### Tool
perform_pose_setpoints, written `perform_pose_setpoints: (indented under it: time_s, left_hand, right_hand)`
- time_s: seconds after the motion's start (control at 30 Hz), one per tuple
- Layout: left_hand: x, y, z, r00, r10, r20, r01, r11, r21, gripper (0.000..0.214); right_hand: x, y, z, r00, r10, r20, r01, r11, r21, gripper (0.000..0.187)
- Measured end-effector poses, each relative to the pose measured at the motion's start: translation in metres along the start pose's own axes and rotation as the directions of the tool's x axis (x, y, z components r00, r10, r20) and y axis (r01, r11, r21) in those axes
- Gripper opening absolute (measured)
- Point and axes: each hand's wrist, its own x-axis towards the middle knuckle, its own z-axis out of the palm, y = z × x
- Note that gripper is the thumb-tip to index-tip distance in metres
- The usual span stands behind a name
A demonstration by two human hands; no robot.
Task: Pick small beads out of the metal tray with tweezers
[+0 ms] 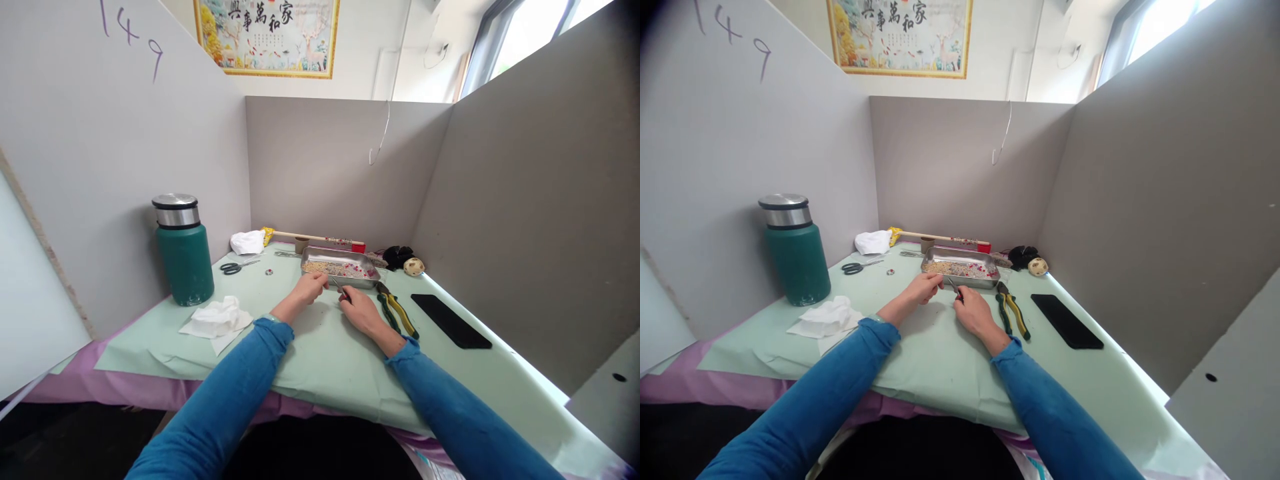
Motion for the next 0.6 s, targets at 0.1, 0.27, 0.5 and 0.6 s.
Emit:
perform_pose_setpoints:
  time_s: [0.1, 0.27, 0.5, 0.6]
  left_hand:
    - [-0.0028, -0.0012, 0.0014, 0.998, 0.014, 0.066, -0.016, 1.0, 0.018, 0.023]
    - [-0.0044, -0.0023, 0.0021, 0.991, 0.052, 0.122, -0.056, 0.998, 0.032, 0.026]
    - [0.0027, -0.0045, 0.0019, 0.998, 0.054, 0.044, -0.054, 0.998, -0.012, 0.025]
    - [0.0018, -0.0039, 0.0017, 0.997, 0.049, 0.061, -0.049, 0.999, -0.004, 0.025]
  right_hand:
    - [-0.001, -0.0011, -0.0007, 0.999, -0.048, 0.009, 0.048, 0.997, 0.055, 0.029]
    - [-0.0023, -0.0022, -0.0011, 0.997, -0.08, 0.021, 0.077, 0.993, 0.094, 0.031]
    - [-0.001, -0.0019, -0.0009, 0.999, -0.051, 0.003, 0.051, 0.991, 0.123, 0.029]
    - [-0.0014, -0.0027, -0.0018, 0.999, -0.051, 0.007, 0.05, 0.99, 0.135, 0.03]
